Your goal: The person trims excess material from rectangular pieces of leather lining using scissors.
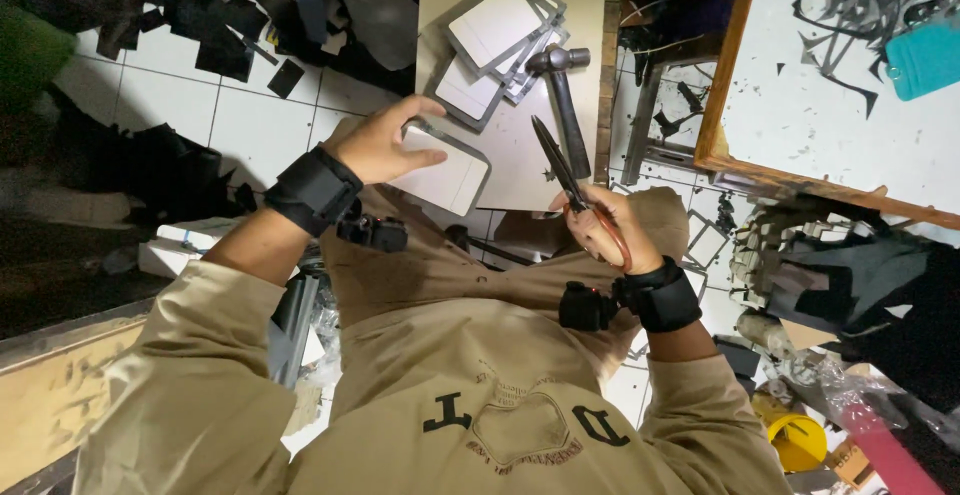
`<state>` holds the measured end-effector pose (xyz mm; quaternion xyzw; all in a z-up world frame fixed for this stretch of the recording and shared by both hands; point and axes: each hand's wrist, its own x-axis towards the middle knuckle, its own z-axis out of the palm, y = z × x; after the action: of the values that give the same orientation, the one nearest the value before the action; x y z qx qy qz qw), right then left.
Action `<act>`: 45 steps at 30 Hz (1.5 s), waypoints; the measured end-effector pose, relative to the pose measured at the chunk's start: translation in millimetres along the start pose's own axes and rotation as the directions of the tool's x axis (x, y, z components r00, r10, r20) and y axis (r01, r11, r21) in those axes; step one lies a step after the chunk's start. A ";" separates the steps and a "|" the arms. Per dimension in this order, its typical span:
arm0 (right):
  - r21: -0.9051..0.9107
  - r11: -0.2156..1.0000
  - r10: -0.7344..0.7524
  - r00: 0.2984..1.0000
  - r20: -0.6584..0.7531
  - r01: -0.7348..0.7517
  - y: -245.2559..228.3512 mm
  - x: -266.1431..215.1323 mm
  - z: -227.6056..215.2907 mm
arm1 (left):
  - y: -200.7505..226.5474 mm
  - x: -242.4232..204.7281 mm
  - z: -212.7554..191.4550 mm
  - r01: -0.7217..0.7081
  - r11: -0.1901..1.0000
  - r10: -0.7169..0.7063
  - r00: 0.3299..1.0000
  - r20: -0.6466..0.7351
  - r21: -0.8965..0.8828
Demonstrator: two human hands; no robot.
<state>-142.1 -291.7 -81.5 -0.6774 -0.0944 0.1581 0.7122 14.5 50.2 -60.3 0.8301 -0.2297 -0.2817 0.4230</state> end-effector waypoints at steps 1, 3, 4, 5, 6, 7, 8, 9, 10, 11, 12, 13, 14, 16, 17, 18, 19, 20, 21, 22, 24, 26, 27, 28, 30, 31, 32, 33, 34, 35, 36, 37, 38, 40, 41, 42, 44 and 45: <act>0.001 1.000 0.002 1.000 0.003 -0.002 -3.2 1.5 1.9 | -6.8 2.5 2.7 0.003 1.000 -0.003 1.000 -0.001 -0.002; 0.040 0.999 0.036 0.999 0.013 -0.036 -10.2 4.3 4.5 | -19.8 9.7 8.1 -0.201 0.817 0.367 0.905 -0.217 0.541; 0.040 0.998 0.037 0.999 0.013 -0.037 -14.1 6.7 6.0 | -5.9 16.1 11.7 -0.201 0.817 0.366 0.905 -0.217 0.540; 0.060 0.997 0.037 0.999 0.034 -0.038 -17.9 7.8 7.8 | 7.6 21.6 16.6 -0.258 0.905 0.319 0.938 -0.138 0.338; 0.080 0.996 0.036 0.998 0.054 -0.040 -22.0 8.8 9.8 | 21.4 26.9 21.3 -0.282 0.952 0.289 0.956 -0.047 0.118; 0.075 0.996 0.035 0.998 0.054 -0.039 -24.7 11.0 12.1 | 41.8 31.5 24.2 -0.286 0.951 0.293 0.955 -0.050 0.117; 0.097 0.995 0.020 0.996 0.084 -0.029 -27.6 13.0 14.1 | 62.6 35.9 27.2 -0.268 0.960 0.271 0.962 0.037 -0.076; 0.120 0.993 0.005 0.994 0.108 -0.018 -30.3 13.7 15.7 | 84.1 41.2 31.1 -0.226 0.938 0.267 0.955 0.132 -0.263; 0.115 0.993 0.004 0.995 0.103 -0.016 -35.9 14.5 17.2 | 88.1 46.6 34.9 -0.232 0.936 0.273 0.953 0.133 -0.264; 0.116 0.992 0.038 0.995 0.094 -0.048 -41.7 14.6 18.7 | 92.4 52.2 39.2 -0.195 0.903 0.284 0.940 0.190 -0.383; 0.117 0.990 0.071 0.994 0.084 -0.081 -47.3 14.7 19.9 | 96.7 58.1 43.8 -0.147 0.857 0.300 0.922 0.245 -0.493; 0.114 0.990 0.070 0.994 0.078 -0.079 -47.2 11.8 18.5 | 97.0 61.6 46.0 -0.152 0.856 0.306 0.919 0.248 -0.494; 0.117 0.990 0.066 0.996 0.065 -0.073 -47.1 9.0 16.7 | 97.2 65.4 48.4 -0.146 0.845 0.314 0.915 0.255 -0.515; 0.122 0.990 0.063 0.997 0.052 -0.069 -43.9 5.5 13.2 | 94.8 70.6 53.2 -0.137 0.834 0.319 0.910 0.264 -0.535; 0.125 0.987 0.090 0.993 0.076 -0.099 -40.7 4.3 10.9 | 92.6 72.4 56.1 -0.131 0.834 0.314 0.912 0.265 -0.536; 0.126 0.984 0.116 0.988 0.099 -0.128 -37.7 3.1 8.8 | 90.4 74.0 59.0 -0.125 0.834 0.309 0.913 0.266 -0.538; 0.125 0.984 0.113 0.989 0.098 -0.125 -35.0 0.2 7.0 | 90.2 74.8 60.3 -0.127 0.835 0.310 0.913 0.266 -0.536; 0.127 0.982 0.124 0.986 0.111 -0.137 -32.4 -2.7 5.1 | 90.2 75.8 61.6 -0.105 0.846 0.282 0.920 0.271 -0.523; 0.129 0.980 0.133 0.983 0.124 -0.149 -29.1 -5.6 3.2 | 89.9 76.8 62.9 -0.083 0.856 0.254 0.927 0.275 -0.510; 0.130 0.981 0.128 0.984 0.123 -0.144 -29.0 -7.7 1.6 | 84.4 80.1 65.4 -0.085 0.858 0.254 0.927 0.275 -0.506; 0.099 0.976 0.182 0.976 0.121 -0.194 -29.1 -12.9 -1.1 | 73.5 87.5 70.7 -0.135 0.871 0.262 0.941 0.213 -0.473; 0.144 0.976 0.147 0.983 0.111 -0.162 -33.3 -21.4 -2.3 | 73.1 92.8 68.7 -0.179 0.863 0.276 0.950 0.144 -0.473; 0.188 0.973 0.115 0.988 0.105 -0.133 -35.3 -24.9 -3.3 | 72.5 95.6 67.3 -0.221 0.853 0.286 0.956 0.070 -0.472; 0.187 0.974 0.111 0.988 0.104 -0.129 -35.5 -27.6 -4.9 | 70.6 100.7 64.4 -0.224 0.854 0.288 0.955 0.070 -0.469; 0.241 0.961 0.126 0.991 0.039 -0.132 -36.7 -33.0 -8.2 | 66.9 109.9 58.5 -0.221 0.884 0.239 0.971 -0.009 -0.413; 0.238 0.963 0.122 0.992 0.040 -0.128 -29.5 -35.3 -12.6 | 57.7 117.7 53.5 -0.226 0.883 0.242 0.970 -0.013 -0.410; 0.235 0.966 0.104 0.994 0.025 -0.107 -22.4 -37.6 -17.3 | 48.7 125.8 48.4 -0.213 0.931 0.213 0.976 -0.030 -0.297; 0.233 0.969 0.085 0.996 0.007 -0.084 -15.2 -40.6 -21.6 | 40.1 134.1 43.6 -0.193 0.965 0.187 0.981 -0.049 -0.180; 0.231 0.970 0.081 0.997 0.005 -0.080 -13.6 -40.9 -21.6 | 23.0 145.5 38.7 -0.197 0.964 0.191 0.980 -0.050 -0.177; 0.223 0.971 0.100 0.994 -0.042 -0.088 -11.7 -41.4 -21.4 | 5.6 157.3 34.1 -0.227 0.974 0.222 0.963 -0.152 -0.014; 0.215 0.972 0.118 0.989 -0.089 -0.096 -9.8 -41.7 -21.1 | -11.8 169.2 29.4 -0.234 0.961 0.265 0.932 -0.246 0.150; 0.212 0.973 0.114 0.989 -0.091 -0.093 -7.7 -41.1 -20.7 | -27.5 180.6 25.9 -0.238 0.959 0.270 0.931 -0.247 0.152; 0.216 0.971 0.122 0.988 -0.091 -0.100 -5.6 -40.3 -20.1 | -43.1 192.1 22.2 -0.196 0.938 0.286 0.903 -0.322 0.285; 0.216 0.971 0.123 0.988 -0.092 -0.101 -1.0 -35.9 -20.4 | -50.6 205.4 15.0 -0.143 0.900 0.317 0.863 -0.394 0.412; 0.248 0.966 0.087 0.995 -0.056 -0.071 2.1 -33.2 -20.3 | -43.2 206.2 12.5 -0.001 0.895 0.197 0.899 -0.392 0.447; 0.281 0.959 0.050 0.999 -0.022 -0.042 5.2 -30.4 -20.5 | -35.8 207.3 10.1 0.139 0.866 0.071 0.916 -0.395 0.479; 0.228 0.973 0.051 0.998 -0.032 -0.043 -5.0 -26.5 -16.6 | -33.6 211.6 12.8 0.228 0.841 -0.028 0.924 -0.381 0.490; 0.174 0.984 0.056 0.998 -0.040 -0.048 -10.2 -24.6 -15.0 | -32.1 214.6 14.5 0.314 0.807 -0.130 0.920 -0.369 0.500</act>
<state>-158.9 -314.8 -70.3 -0.6184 -0.0467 0.1689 0.7660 167.5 -73.8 -152.7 0.9715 -0.1298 -0.1150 0.1616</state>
